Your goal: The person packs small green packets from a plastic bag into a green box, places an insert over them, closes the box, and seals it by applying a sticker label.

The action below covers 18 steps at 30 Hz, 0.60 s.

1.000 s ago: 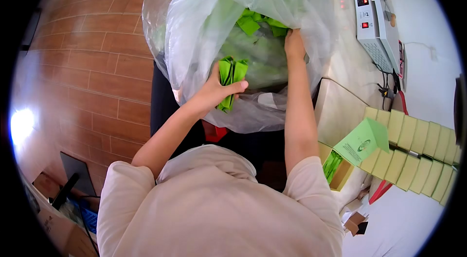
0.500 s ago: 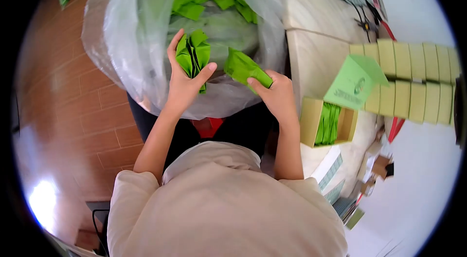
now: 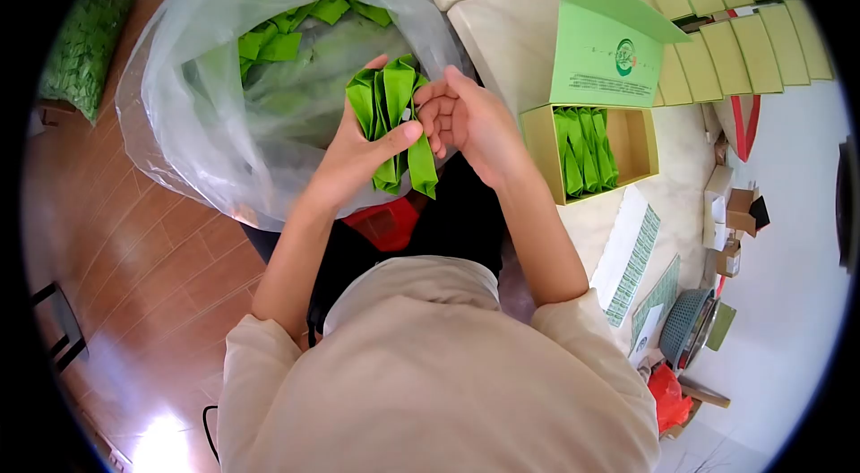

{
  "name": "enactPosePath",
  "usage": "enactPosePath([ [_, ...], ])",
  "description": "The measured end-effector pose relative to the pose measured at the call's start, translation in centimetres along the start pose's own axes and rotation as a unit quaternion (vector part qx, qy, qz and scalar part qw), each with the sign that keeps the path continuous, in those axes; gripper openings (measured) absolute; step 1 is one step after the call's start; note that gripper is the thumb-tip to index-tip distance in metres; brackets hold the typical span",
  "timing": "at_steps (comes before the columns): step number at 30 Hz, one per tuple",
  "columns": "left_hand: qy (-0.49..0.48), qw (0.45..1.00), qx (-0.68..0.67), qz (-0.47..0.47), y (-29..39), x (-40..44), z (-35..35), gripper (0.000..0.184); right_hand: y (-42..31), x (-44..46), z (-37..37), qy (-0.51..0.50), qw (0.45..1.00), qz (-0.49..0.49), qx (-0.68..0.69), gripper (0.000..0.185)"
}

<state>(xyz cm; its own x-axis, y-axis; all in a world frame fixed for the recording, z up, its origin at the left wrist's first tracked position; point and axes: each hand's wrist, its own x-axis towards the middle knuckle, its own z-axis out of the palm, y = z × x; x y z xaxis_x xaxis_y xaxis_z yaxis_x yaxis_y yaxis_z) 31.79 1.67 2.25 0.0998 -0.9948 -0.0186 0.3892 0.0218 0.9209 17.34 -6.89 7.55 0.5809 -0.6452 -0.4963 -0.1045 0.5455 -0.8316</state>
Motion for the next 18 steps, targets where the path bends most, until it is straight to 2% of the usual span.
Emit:
enactPosePath([
  [1,0.021,1.000,-0.023,-0.001,0.6,0.0,1.0,0.086,-0.1,-0.8,0.0,0.012,0.998,-0.063,0.008,0.042],
  [3,0.028,0.999,-0.037,0.006,2.0,0.2,3.2,0.084,-0.5,-2.9,0.4,0.096,0.951,-0.231,-0.182,0.039],
  [4,0.018,0.999,-0.009,0.038,2.8,0.3,4.6,0.081,-1.1,-4.3,-0.3,0.088,0.919,-0.270,-0.276,0.042],
  [6,-0.014,0.995,0.051,0.084,3.9,1.0,7.3,0.075,-2.0,-5.8,-1.5,0.117,0.897,-0.334,-0.263,0.050],
  [8,-0.053,0.993,0.054,0.096,4.4,2.2,10.7,0.075,-3.4,-7.5,-4.0,0.144,0.882,-0.364,-0.263,0.051],
  [13,-0.131,0.977,0.091,0.141,2.7,7.3,19.8,0.073,-7.7,-12.3,-11.6,0.231,0.874,-0.325,-0.276,0.046],
  [14,-0.175,0.980,0.035,0.091,2.7,8.1,22.0,0.076,-8.6,-13.1,-13.4,0.252,0.877,-0.303,-0.275,0.046],
  [15,-0.181,0.979,0.039,0.086,1.9,9.6,23.9,0.076,-9.1,-13.4,-15.5,0.257,0.878,-0.302,-0.269,0.046],
  [17,-0.169,0.965,0.143,0.141,-0.4,12.2,27.1,0.076,-9.5,-13.6,-19.7,0.229,0.901,-0.328,-0.166,0.048],
  [18,-0.173,0.964,0.147,0.138,-1.6,12.5,28.3,0.076,-9.4,-13.6,-21.5,0.231,0.902,-0.329,-0.160,0.048],
])
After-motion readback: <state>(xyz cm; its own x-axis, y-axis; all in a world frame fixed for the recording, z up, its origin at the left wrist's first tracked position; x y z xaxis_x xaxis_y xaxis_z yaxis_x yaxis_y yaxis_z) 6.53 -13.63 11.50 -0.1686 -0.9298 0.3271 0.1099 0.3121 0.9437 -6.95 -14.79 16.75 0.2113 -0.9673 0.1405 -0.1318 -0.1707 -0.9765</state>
